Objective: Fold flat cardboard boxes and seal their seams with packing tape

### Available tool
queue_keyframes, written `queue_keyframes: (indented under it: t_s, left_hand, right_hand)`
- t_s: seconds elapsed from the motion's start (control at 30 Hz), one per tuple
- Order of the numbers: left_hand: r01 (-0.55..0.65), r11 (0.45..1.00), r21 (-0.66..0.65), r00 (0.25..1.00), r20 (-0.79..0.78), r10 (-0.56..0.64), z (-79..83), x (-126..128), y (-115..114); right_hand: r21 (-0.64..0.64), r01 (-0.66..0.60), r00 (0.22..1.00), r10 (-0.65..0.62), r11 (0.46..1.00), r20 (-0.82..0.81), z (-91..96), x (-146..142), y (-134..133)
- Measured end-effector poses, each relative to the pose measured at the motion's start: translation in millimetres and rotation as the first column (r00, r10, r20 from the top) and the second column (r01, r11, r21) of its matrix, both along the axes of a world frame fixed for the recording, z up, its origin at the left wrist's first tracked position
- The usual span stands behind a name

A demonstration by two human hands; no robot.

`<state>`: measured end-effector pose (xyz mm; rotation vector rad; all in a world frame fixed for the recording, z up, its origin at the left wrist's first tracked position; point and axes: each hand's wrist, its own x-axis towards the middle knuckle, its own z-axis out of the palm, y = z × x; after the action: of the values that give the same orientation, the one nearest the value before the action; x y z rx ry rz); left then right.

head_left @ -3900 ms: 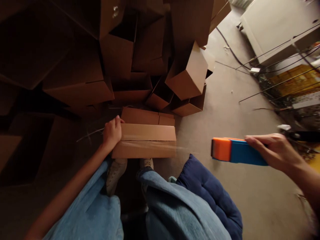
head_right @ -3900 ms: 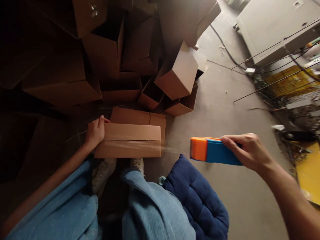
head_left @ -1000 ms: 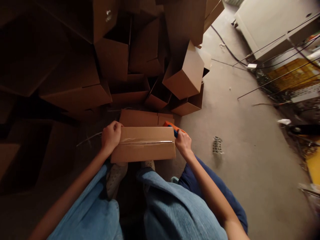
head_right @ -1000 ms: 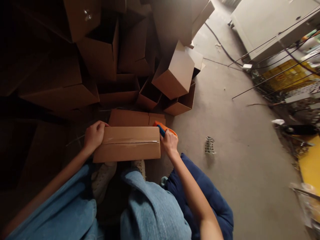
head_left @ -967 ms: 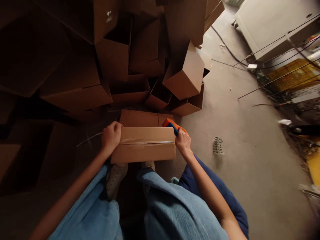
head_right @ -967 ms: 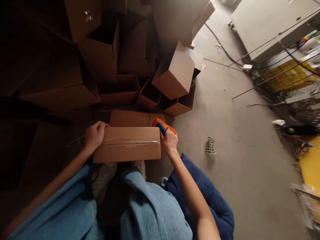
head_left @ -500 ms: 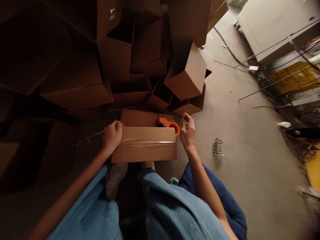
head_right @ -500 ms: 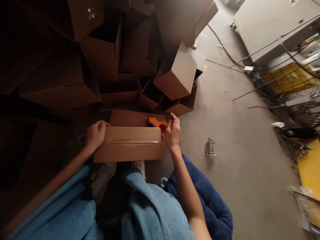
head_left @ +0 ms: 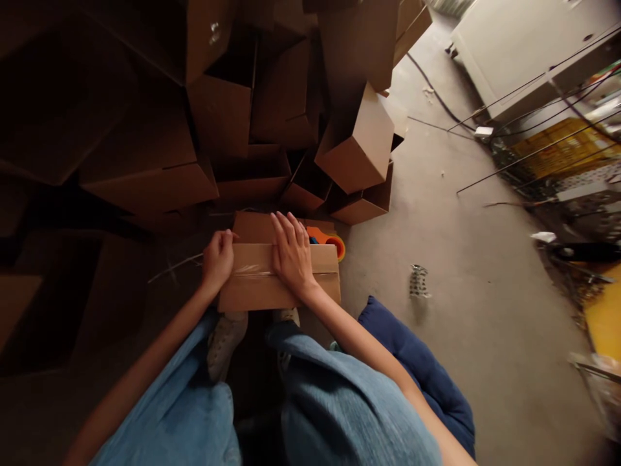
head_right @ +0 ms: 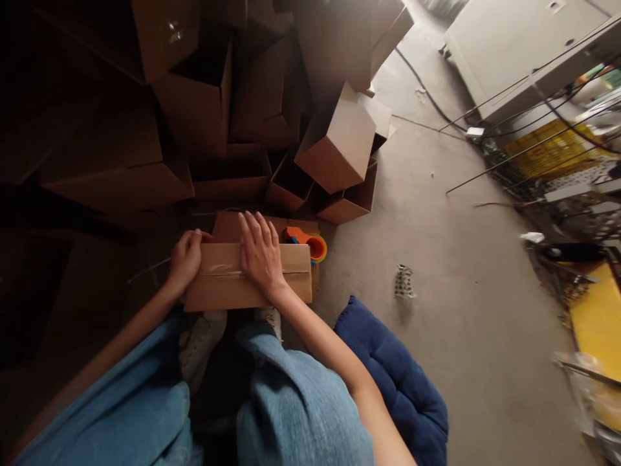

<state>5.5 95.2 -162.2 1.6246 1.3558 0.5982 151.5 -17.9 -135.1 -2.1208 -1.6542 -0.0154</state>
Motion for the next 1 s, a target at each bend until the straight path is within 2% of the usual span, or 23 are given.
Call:
queue_keyframes:
  t_s: [0.1,0.17,0.23,0.43,0.6,0.87,1.0]
  left_hand:
    - [-0.045,0.99,-0.13,0.991,0.116,0.06,-4.7,-12.4,-7.9]
    - [-0.001,0.971,-0.241,0.982,0.182,0.046,-3.8,-20.8,-17.2]
    - [0.058,0.957,-0.284,0.978,0.206,0.002,-0.3,-25.7,-26.7]
    - [0.086,0.983,-0.161,0.992,0.102,-0.07,6.7,-23.5,-35.8]
    - [0.096,0.987,-0.13,0.994,0.069,-0.088,3.4,-24.2,-33.5]
    - [0.108,0.985,-0.138,0.986,0.139,-0.088,-11.6,-25.4,-26.8]
    - [0.139,0.976,-0.168,0.973,0.206,-0.103,-17.1,-27.7,-23.1]
  right_hand:
    - [0.024,0.022,1.0,-0.022,0.999,-0.003,3.2,1.7,0.7]
    - [0.042,0.034,0.999,-0.033,0.999,-0.031,3.9,2.4,2.2]
    - [0.055,0.047,0.996,-0.043,0.997,-0.077,3.2,4.2,4.1]
    - [0.045,0.117,0.976,-0.106,0.992,-0.192,0.7,10.6,7.9]
    - [-0.007,0.058,0.997,-0.059,0.998,-0.044,3.3,0.3,8.1]
    - [-0.039,-0.015,1.0,0.015,0.999,-0.006,5.1,-33.8,30.8]
    - [-0.028,0.035,0.998,-0.037,0.999,-0.047,3.7,-40.4,37.8]
